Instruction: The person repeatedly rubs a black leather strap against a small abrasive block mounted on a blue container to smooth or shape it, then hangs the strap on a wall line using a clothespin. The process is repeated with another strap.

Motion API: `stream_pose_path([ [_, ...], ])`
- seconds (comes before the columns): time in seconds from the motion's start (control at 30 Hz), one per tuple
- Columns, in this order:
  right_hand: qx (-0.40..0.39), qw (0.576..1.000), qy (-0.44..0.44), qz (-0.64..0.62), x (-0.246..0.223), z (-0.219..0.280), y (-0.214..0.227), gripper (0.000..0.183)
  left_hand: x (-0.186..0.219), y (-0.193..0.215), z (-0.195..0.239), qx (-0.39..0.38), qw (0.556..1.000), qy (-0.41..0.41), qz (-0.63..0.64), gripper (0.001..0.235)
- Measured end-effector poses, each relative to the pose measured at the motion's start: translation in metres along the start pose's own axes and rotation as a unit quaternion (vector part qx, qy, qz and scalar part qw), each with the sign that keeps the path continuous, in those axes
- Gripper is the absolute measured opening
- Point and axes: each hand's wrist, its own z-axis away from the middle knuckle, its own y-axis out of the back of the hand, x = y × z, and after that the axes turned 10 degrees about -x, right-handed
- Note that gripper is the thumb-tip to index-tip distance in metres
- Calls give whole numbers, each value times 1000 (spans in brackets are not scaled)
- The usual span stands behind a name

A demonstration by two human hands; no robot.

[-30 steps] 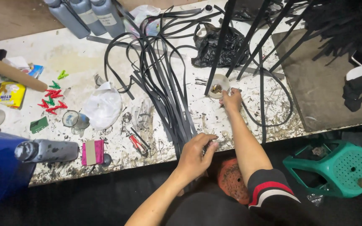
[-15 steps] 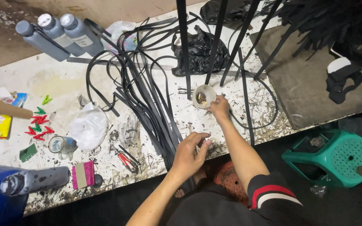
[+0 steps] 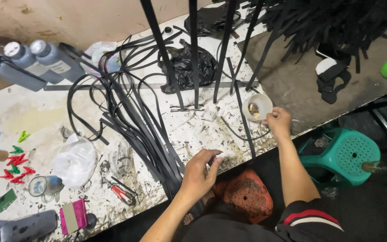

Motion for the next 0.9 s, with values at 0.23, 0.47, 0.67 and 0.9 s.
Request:
stream_pose_path([
  [0.23,132,985,-111,3,4,-122,56,34,-7,-15,-6,-96,994,46,-33,38],
  [0.47,215,961,-145,-91,1,-205,46,25,-16,-14,-2,-86,991,81,-56,38],
  [0.67,245,947,-92,-184,19,-240,38,30,-25,-8,11,-55,992,91,-64,37],
  [0.9,200,962,-97,-161,1,-164,12,20,-24,7,31,-30,994,89,-54,36],
])
